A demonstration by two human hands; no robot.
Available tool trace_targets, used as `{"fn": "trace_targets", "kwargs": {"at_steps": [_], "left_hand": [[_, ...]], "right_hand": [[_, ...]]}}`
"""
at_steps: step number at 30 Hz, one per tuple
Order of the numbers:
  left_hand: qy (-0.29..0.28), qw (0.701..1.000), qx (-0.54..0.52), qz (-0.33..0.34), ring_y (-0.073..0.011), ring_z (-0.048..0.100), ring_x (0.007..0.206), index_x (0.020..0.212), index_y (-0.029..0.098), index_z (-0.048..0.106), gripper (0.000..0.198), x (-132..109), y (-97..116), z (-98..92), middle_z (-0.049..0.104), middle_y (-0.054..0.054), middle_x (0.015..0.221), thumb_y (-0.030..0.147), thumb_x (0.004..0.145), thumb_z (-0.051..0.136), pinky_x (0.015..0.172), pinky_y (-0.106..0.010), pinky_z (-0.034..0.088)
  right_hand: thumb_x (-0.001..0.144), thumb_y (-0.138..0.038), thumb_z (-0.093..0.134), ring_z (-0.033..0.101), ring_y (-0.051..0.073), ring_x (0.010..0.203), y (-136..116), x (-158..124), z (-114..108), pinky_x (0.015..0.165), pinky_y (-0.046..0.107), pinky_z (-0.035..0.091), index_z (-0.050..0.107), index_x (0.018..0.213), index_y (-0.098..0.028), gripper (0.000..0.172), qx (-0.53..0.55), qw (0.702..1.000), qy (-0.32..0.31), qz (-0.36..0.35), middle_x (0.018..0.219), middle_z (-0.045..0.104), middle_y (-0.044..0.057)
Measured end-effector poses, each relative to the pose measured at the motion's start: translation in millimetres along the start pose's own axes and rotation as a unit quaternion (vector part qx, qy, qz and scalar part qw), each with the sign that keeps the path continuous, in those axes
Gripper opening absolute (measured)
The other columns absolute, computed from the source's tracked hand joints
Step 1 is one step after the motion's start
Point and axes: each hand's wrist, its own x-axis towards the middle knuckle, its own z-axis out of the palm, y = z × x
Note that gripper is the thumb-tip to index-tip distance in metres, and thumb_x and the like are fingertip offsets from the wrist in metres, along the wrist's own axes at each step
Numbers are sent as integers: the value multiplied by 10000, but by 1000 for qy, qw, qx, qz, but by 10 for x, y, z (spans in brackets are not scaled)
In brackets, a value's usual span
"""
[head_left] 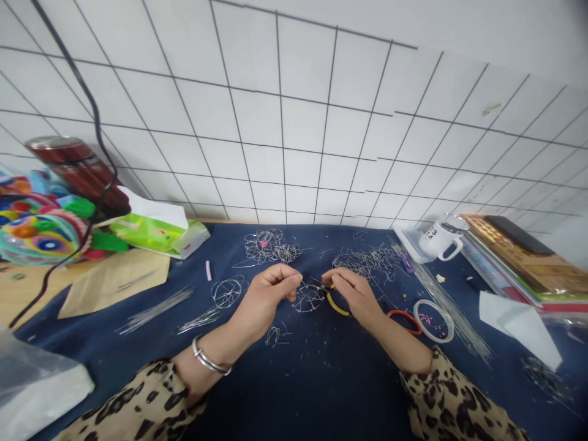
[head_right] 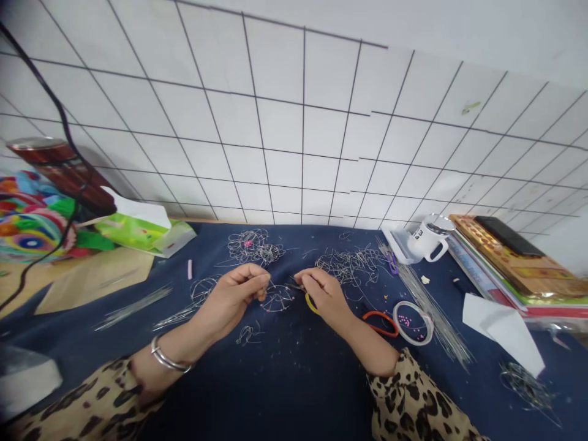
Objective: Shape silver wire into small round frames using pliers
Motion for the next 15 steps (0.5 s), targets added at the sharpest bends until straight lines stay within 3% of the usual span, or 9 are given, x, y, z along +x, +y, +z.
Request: {"fn": "trace_targets", "kwargs": {"at_steps": [2, 5, 9, 15], "left_hand": [[-5, 1000, 1, 1, -99, 467, 544, 705, 148, 597, 132, -2, 1, -1, 517, 13, 575, 266, 757, 627, 548, -228, 399], [-17, 1000, -1, -4, -97, 461, 546, 711, 151, 599, 125, -7, -15, 1, 511, 14, 577, 260, 768, 620, 547, -227, 397], [-25, 1000, -12, -16, -90, 449, 537, 692, 150, 595, 130, 3, -56, 7, 504, 14, 583, 252, 769, 618, 533, -222, 390], [-20, 999, -13, -47, -87, 453, 526, 706, 152, 609, 114, 41, -146, -9, 512, 15, 588, 252, 753, 634, 529, -225, 399]], "right_hand": [[868, -299, 429, 580, 147, 858, -85, -40, 23, 766, 290, 463, 530, 1068, -224, 237, 41, 999, -2, -6, 955, 612, 27], [748, -252, 585, 564, 161, 846, -112, -97, 123, 795, 321, 464, 448, 1180, -244, 453, -13, 997, 18, -73, 969, 592, 32], [776, -168, 512, 551, 180, 846, -31, -133, 246, 808, 370, 453, 391, 1231, -250, 478, -113, 980, 13, -162, 970, 582, 51], [786, -134, 502, 550, 175, 782, 97, -156, 368, 753, 347, 465, 393, 1203, -252, 446, -124, 975, 72, -168, 842, 576, 30]]}}
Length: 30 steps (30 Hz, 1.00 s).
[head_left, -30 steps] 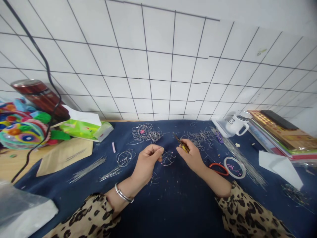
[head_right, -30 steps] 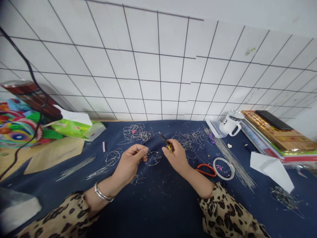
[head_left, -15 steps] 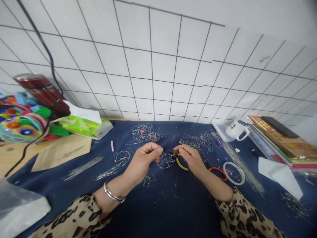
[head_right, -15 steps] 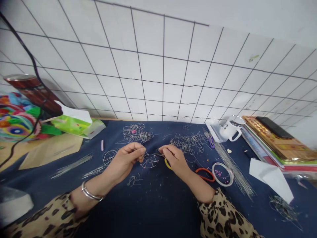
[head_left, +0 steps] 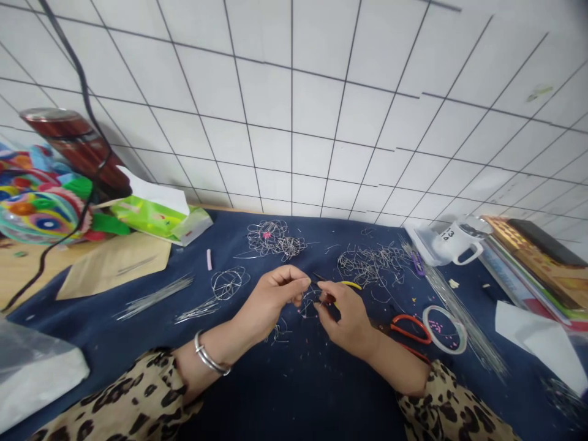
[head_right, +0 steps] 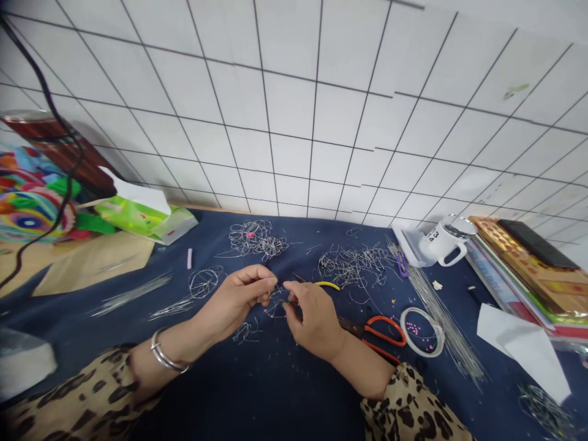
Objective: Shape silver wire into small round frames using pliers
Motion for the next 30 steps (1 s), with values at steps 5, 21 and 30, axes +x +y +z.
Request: {"fn": "trace_targets", "kwargs": {"at_steps": [5, 21, 30], "left_hand": [[3, 1000, 3, -16, -83, 449, 528, 712, 148, 612, 117, 42, -65, -26, 516, 13, 602, 254, 756, 635, 528, -222, 400], [9, 998, 55, -7, -77, 462, 566, 749, 141, 612, 107, 137, -125, -108, 529, 15, 619, 242, 784, 613, 551, -195, 382], [18, 995, 94, 8, -78, 460, 536, 737, 141, 598, 136, 121, -127, -96, 529, 17, 592, 268, 787, 607, 538, -201, 402]], "right_hand": [[795, -150, 517, 550, 163, 757, 37, -44, 74, 741, 333, 464, 442, 1122, -239, 347, 9, 1000, 1, -11, 806, 582, 22], [773, -212, 602, 549, 145, 784, 90, 19, 22, 735, 297, 459, 530, 943, -208, 184, 67, 998, 7, 13, 836, 581, 27], [759, -152, 603, 531, 141, 783, 158, 10, -3, 726, 302, 451, 578, 927, -210, 179, -9, 998, 4, -61, 845, 571, 37]]}}
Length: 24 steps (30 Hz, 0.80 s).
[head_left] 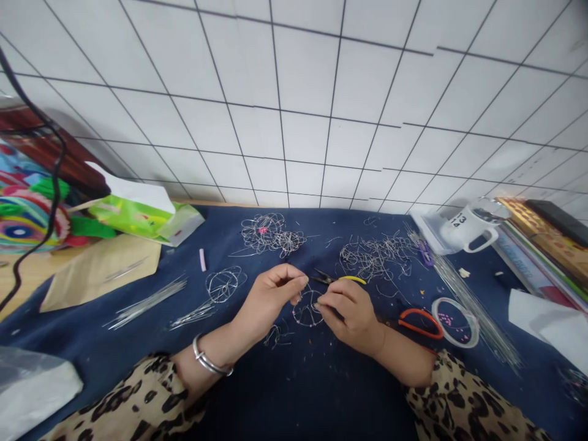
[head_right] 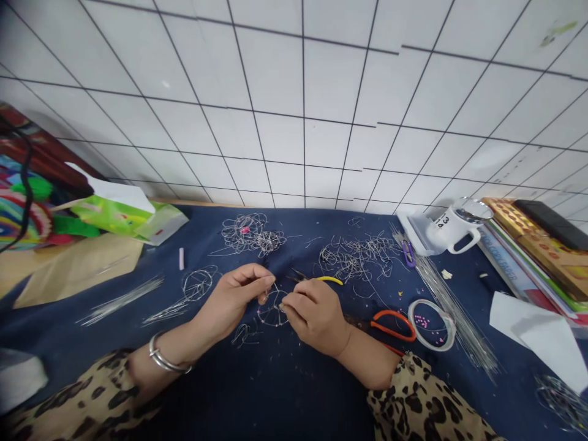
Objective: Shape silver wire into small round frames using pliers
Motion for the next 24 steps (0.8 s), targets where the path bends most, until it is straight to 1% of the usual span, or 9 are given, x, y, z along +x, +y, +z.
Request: {"fn": "trace_targets", "kwargs": {"at_steps": [2, 5, 7, 9, 11, 12, 19, 21, 24], "left_hand": [[2, 1000, 10, -4, -87, 471, 536, 745, 145, 595, 142, -3, -7, 0, 531, 15, 585, 280, 788, 600, 518, -200, 407], [8, 999, 44, -10, -99, 482, 538, 767, 153, 590, 150, -12, -9, 0, 529, 14, 581, 300, 795, 582, 492, -200, 409], [7, 996, 88, 6, -99, 476, 538, 769, 157, 584, 144, -22, 4, 1, 520, 18, 581, 297, 801, 571, 499, -205, 408], [6, 989, 143, 43, -99, 472, 561, 752, 158, 581, 126, -34, 27, 3, 520, 15, 610, 274, 800, 572, 531, -214, 408], [10, 977, 193, 84, -108, 482, 614, 724, 157, 583, 116, -44, 50, 4, 532, 3, 665, 248, 795, 574, 575, -226, 408], [12, 973, 208, 95, -111, 483, 627, 719, 157, 583, 116, -48, 58, 5, 533, 0, 675, 242, 796, 571, 585, -230, 406], [4, 967, 226, 113, -122, 488, 655, 749, 165, 586, 113, -64, 66, -11, 539, -5, 698, 242, 819, 542, 612, -238, 405], [2, 966, 229, 121, -125, 490, 664, 752, 166, 588, 115, -70, 71, -16, 539, -6, 701, 244, 822, 540, 621, -241, 406], [0, 965, 229, 126, -128, 492, 672, 764, 167, 593, 114, -74, 78, -21, 540, -7, 706, 245, 825, 538, 629, -244, 406]], "right_hand": [[760, -125, 588, 520, 136, 759, 26, -4, -12, 706, 300, 442, 591, 920, -224, 188, -42, 998, -13, -39, 819, 565, 27], [767, -103, 566, 518, 144, 782, 39, 5, -41, 712, 308, 432, 602, 920, -236, 205, -103, 988, -39, -103, 811, 568, 22], [776, -108, 558, 522, 146, 796, 33, 20, -59, 723, 311, 430, 606, 913, -240, 196, -128, 981, -56, -133, 802, 570, 18], [783, -112, 552, 524, 143, 793, 27, 32, -70, 723, 307, 429, 610, 901, -243, 186, -136, 979, -62, -140, 795, 569, 16], [786, -106, 547, 525, 139, 788, 28, 35, -72, 721, 304, 429, 611, 899, -243, 189, -131, 981, -57, -130, 804, 572, 18], [785, -101, 545, 525, 138, 789, 33, 32, -69, 723, 305, 430, 610, 904, -243, 196, -125, 983, -53, -123, 809, 573, 18], [756, -112, 583, 522, 144, 775, 74, -3, -32, 720, 317, 440, 592, 922, -211, 194, -55, 994, -29, -92, 819, 577, 31], [749, -126, 597, 527, 149, 786, 54, -2, -28, 729, 322, 445, 588, 913, -201, 181, -26, 997, -19, -68, 833, 575, 38], [748, -152, 607, 532, 150, 802, -2, 11, -35, 748, 326, 451, 584, 902, -195, 162, 26, 1000, -6, -12, 871, 568, 48]]}}
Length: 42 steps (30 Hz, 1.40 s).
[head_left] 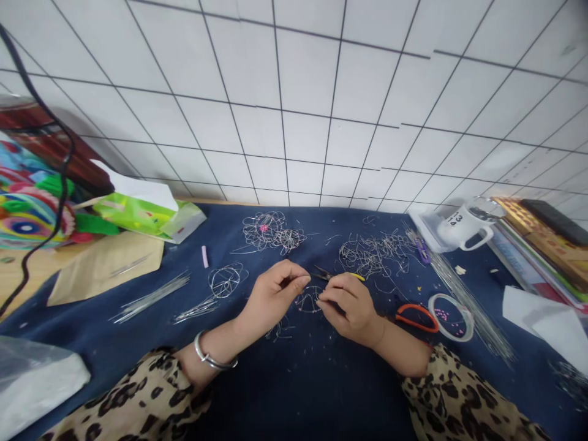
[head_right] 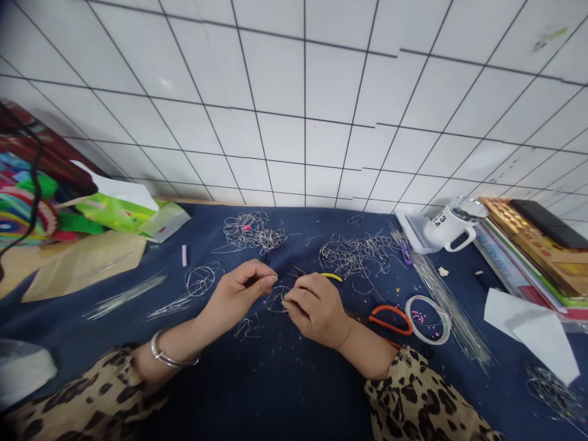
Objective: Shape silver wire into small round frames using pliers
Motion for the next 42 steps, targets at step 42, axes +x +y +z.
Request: {"fn": "trace_targets", "kwargs": {"at_steps": [42], "left_hand": [[31, 989, -129, -60, -112, 512, 581, 790, 160, 585, 148, 14, -40, 26, 563, 7, 633, 306, 804, 565, 573, -229, 439]], "right_hand": [[760, -220, 581, 546, 108, 719, -123, 30, 72, 689, 274, 478, 475, 1007, -211, 269, 266, 914, 31, 304, 883, 559, 13]]}}
